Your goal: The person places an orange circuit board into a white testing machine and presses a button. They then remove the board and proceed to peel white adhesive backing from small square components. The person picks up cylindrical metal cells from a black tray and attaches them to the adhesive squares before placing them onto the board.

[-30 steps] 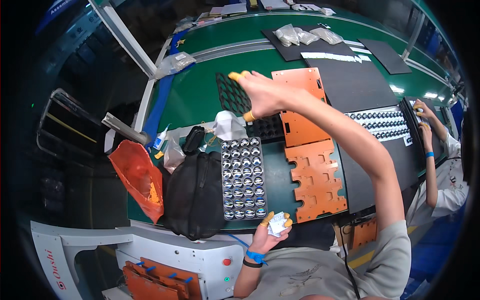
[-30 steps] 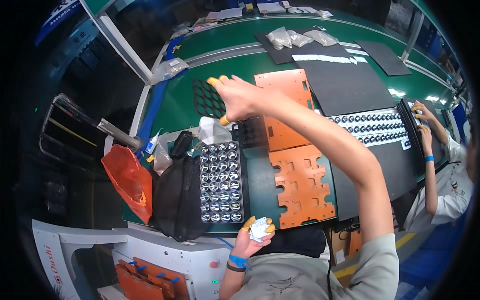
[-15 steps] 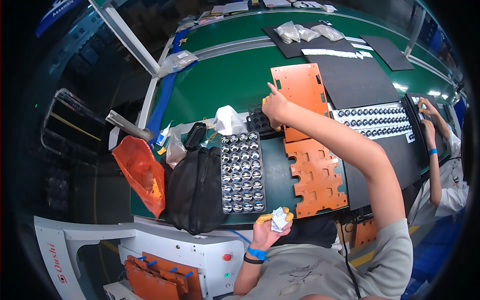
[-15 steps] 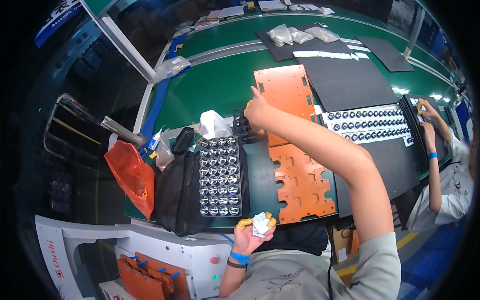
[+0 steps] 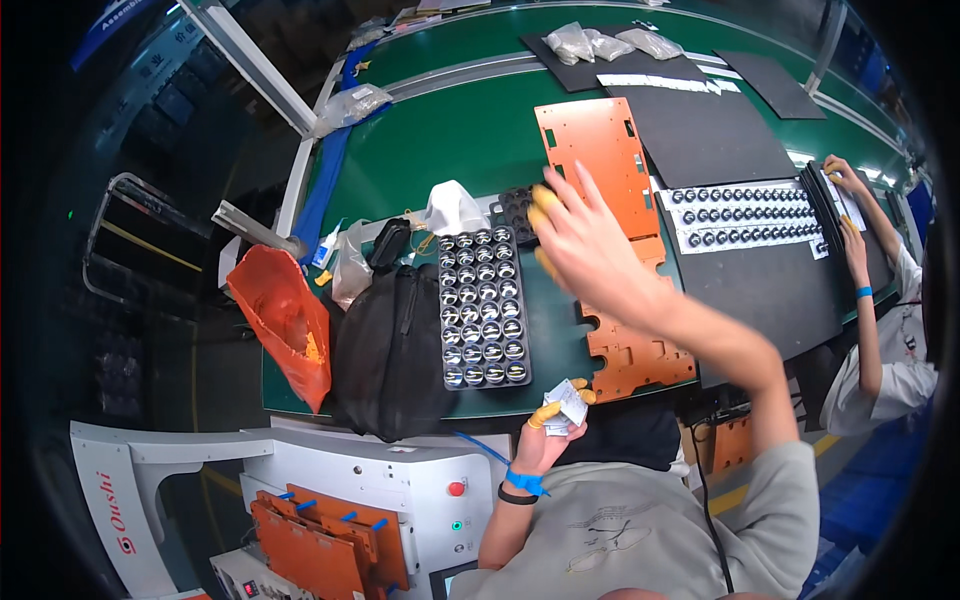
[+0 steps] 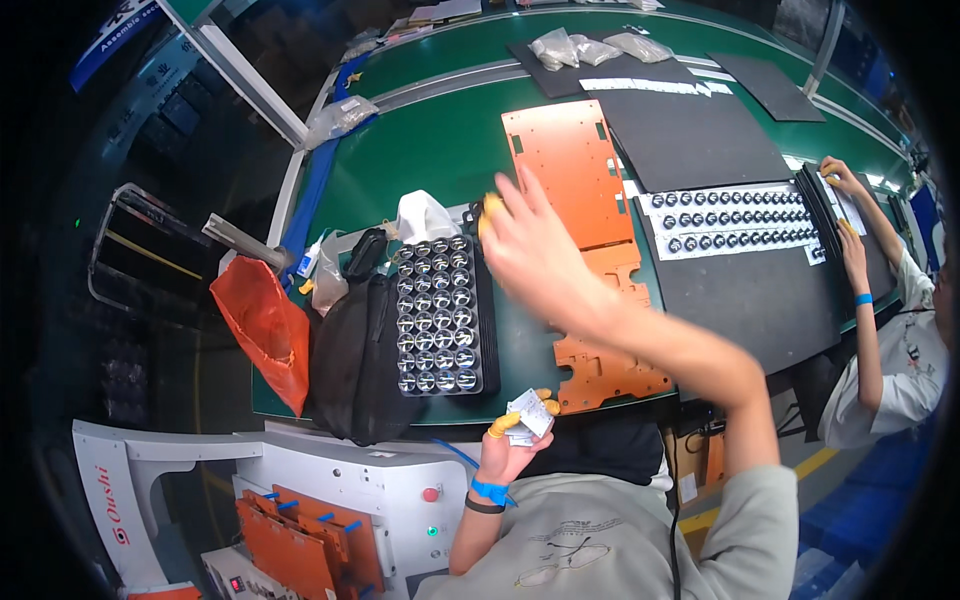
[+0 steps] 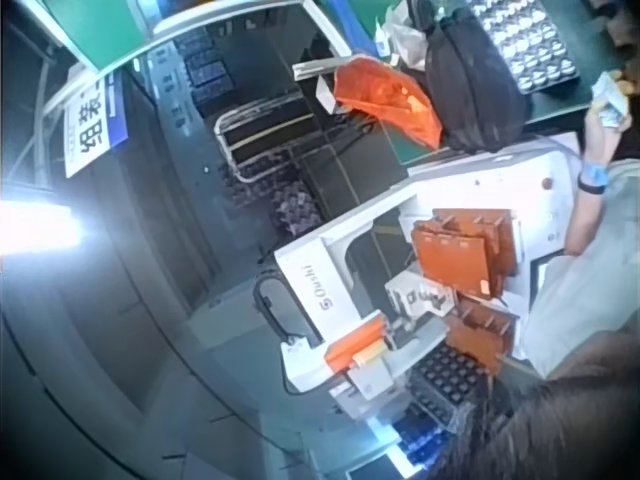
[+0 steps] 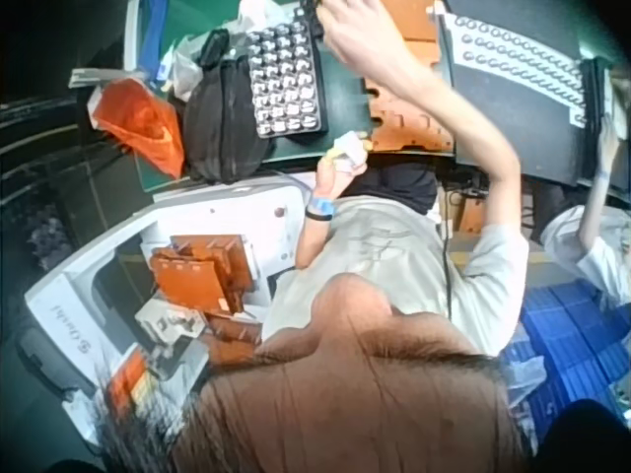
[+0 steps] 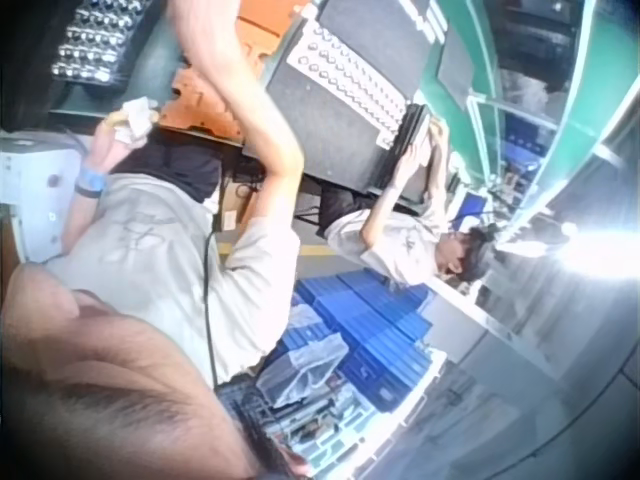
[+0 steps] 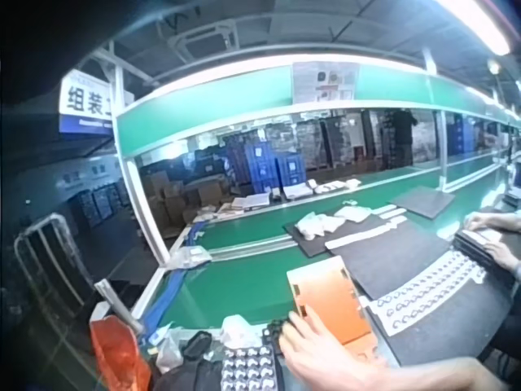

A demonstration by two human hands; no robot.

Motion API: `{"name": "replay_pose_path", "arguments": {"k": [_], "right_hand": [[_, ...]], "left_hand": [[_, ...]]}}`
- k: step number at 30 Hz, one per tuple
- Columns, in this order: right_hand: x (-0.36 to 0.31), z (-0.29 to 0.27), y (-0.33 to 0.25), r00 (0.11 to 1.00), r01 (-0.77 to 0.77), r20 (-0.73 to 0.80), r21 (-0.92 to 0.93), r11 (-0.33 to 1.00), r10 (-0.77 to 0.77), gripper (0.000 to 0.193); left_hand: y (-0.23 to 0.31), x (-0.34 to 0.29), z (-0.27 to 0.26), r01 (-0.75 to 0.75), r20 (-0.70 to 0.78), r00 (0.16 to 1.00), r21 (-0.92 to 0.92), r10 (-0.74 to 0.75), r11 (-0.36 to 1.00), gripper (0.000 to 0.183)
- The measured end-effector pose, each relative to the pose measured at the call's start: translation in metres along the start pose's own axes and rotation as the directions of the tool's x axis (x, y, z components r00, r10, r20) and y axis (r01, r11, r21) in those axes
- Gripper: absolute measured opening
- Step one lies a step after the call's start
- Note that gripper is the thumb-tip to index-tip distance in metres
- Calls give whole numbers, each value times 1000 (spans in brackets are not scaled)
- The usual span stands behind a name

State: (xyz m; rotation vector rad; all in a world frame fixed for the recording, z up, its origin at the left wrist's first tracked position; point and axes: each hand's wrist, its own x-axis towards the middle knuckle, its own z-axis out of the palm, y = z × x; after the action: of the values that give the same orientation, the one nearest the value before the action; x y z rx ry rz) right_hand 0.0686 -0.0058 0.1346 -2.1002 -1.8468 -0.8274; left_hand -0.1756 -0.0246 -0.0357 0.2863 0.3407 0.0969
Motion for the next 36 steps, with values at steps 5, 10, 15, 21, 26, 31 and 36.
{"name": "replay_pose_path", "arguments": {"k": [5, 10, 15, 21, 26, 31, 36], "right_hand": [[-55, -55, -58, 962, -264, 209, 530, 806, 177, 24], [-68, -44, -81, 966, -255, 187, 548, 796, 181, 37], [-69, -35, -94, 972, -233, 115, 491, 839, 203, 23], [-66, -39, -98, 962, -266, 172, 441, 857, 210, 18], [-69, -46, -97, 933, -358, 183, 515, 779, 309, 18], [-91, -78, -73, 890, -400, 149, 708, 581, 432, 22], [-137, -77, -41, 802, -478, 218, 793, 379, 556, 28]], "left_hand": [[-3, 7, 6, -25, 34, 999, 127, 21, 992, 39], [-9, 20, -25, -83, 170, 984, 128, 60, 988, 52], [-2, 11, 22, -79, -200, 964, 406, 173, 910, 66], [8, 8, 34, -133, -108, 973, 458, 204, 879, 66], [2, 15, 33, -132, -63, 982, 443, 178, 887, 61], [-2, 36, 25, -205, 32, 978, 336, 206, 919, 56], [19, 37, 90, -43, 5, 999, 232, 43, 972, 53]]}}
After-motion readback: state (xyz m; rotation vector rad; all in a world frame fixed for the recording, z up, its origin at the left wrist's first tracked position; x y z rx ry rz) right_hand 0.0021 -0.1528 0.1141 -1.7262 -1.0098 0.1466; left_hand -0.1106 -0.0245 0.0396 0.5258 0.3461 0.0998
